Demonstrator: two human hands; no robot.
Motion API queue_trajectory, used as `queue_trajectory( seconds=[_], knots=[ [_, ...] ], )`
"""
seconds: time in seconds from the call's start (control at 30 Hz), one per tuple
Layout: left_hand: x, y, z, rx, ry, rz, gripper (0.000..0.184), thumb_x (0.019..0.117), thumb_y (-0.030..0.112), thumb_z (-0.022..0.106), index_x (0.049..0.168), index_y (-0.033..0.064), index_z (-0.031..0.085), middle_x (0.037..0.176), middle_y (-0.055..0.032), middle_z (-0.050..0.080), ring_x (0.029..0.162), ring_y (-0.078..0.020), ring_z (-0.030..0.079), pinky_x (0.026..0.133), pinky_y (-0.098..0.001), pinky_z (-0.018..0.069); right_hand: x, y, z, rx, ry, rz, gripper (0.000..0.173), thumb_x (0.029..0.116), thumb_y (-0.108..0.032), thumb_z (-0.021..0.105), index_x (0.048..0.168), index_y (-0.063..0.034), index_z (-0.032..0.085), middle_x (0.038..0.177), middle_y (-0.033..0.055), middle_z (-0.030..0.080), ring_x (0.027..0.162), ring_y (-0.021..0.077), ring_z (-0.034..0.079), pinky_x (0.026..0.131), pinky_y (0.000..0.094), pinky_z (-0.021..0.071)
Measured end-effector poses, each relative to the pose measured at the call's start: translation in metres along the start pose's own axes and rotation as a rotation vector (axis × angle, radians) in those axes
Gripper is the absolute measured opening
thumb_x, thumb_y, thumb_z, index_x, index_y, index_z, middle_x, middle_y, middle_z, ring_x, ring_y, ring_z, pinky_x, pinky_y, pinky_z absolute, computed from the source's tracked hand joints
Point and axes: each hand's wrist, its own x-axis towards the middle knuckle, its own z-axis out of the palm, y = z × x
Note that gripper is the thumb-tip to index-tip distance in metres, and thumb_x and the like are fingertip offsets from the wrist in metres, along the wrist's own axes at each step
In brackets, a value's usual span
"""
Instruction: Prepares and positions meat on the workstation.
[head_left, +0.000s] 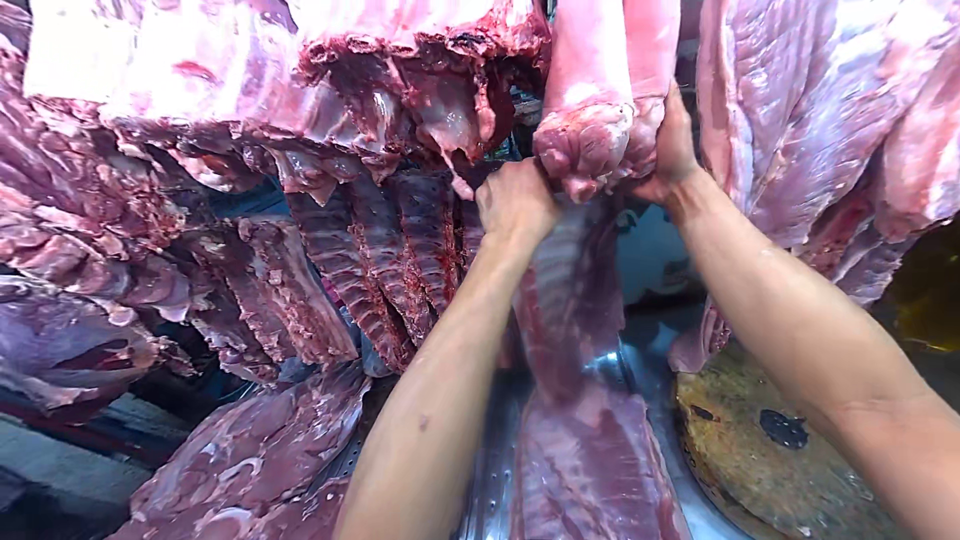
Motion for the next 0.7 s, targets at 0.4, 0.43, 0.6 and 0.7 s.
queue_trajectory(
  seconds=[0.4, 0.43, 0.6, 0.7],
  knots=[
    [-0.004, -0.018, 0.006, 0.113, 0.101, -0.057, 0.034, 0.0922, 0.030, 0.066, 0.087, -0.0029, 0.059, 0.091, -0.0359, 0.061, 0.092, -0.0607, 0.060, 0.068, -0.0771, 0.0405, -0.006, 0.017, 0.009, 0.146, 0.099, -0.004, 0.065, 0.1065, -0.064, 0.011, 0.098, -0.0149, 0.054, 0.076, 0.0043, 0.055, 0.065, 0.0140, 0.058, 0.057, 0.0313, 0.0521],
    [-0.005, -0.020, 0.009, 0.109, 0.116, -0.039, 0.035, 0.0928, 0.031, 0.067, 0.088, -0.0031, 0.060, 0.092, -0.0365, 0.061, 0.092, -0.0614, 0.060, 0.067, -0.0778, 0.0404, -0.016, 0.013, 0.009, 0.084, 0.187, 0.016, 0.066, 0.1063, -0.064, 0.013, 0.105, -0.0142, 0.056, 0.083, 0.0051, 0.058, 0.073, 0.0144, 0.060, 0.064, 0.0332, 0.0541],
    [-0.006, -0.024, 0.020, 0.040, 0.158, -0.004, 0.037, 0.0946, 0.039, 0.067, 0.114, 0.0074, 0.070, 0.109, -0.0362, 0.065, 0.104, -0.0634, 0.059, 0.078, -0.0839, 0.0389, -0.120, 0.009, -0.006, -0.247, 0.245, 0.062, 0.063, 0.1101, -0.056, 0.025, 0.158, -0.0162, 0.036, 0.149, 0.0159, 0.053, 0.125, 0.0317, 0.063, 0.097, 0.0532, 0.0570],
    [-0.014, -0.027, 0.030, -0.042, 0.219, 0.022, 0.040, 0.0951, 0.034, 0.067, 0.126, 0.0090, 0.066, 0.115, -0.0312, 0.066, 0.106, -0.0584, 0.061, 0.081, -0.0826, 0.0399, -0.190, 0.007, -0.044, -0.555, 0.226, -0.041, 0.046, 0.1101, -0.029, 0.035, 0.149, -0.0098, 0.049, 0.133, 0.0109, 0.066, 0.112, 0.0244, 0.070, 0.089, 0.0449, 0.0624]
  ],
)
